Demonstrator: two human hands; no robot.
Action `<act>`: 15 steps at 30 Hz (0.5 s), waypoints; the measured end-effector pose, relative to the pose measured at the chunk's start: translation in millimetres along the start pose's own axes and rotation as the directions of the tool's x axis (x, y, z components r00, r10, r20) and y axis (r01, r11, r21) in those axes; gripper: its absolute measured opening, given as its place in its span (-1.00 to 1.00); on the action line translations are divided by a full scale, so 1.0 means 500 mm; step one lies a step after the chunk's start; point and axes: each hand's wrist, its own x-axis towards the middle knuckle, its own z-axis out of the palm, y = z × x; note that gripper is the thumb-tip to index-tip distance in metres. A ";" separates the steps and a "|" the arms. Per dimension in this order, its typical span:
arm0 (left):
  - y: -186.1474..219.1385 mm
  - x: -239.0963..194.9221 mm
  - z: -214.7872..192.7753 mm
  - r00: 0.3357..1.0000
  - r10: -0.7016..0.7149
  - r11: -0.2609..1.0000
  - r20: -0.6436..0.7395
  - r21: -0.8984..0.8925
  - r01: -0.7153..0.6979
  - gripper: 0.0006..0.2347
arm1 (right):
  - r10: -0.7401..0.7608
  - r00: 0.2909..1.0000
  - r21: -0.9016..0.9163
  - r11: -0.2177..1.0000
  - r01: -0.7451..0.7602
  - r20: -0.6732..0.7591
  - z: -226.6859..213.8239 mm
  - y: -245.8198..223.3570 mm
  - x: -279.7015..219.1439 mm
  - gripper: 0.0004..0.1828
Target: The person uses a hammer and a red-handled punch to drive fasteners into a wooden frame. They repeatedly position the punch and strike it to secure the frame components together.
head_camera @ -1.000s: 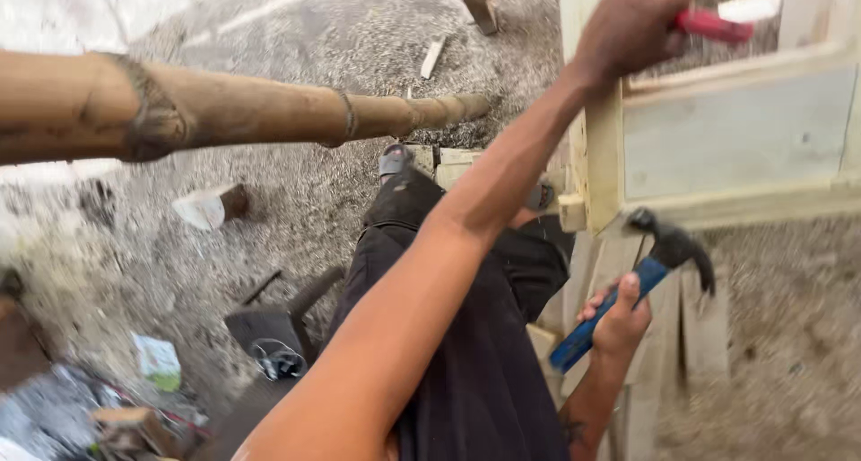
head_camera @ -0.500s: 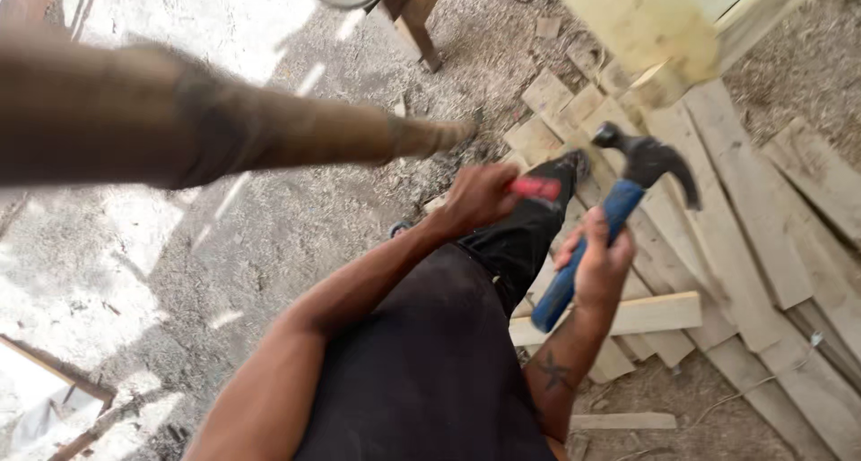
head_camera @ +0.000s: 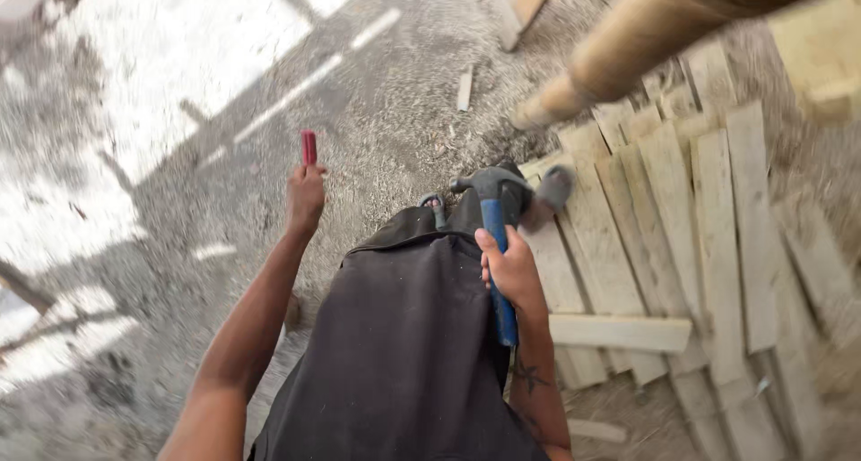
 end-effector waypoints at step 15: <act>0.041 0.064 0.012 0.984 -0.179 0.672 -0.024 -0.733 0.105 -0.73 | 0.125 0.982 -0.221 0.971 -0.091 0.142 0.178 -0.161 0.154 -0.55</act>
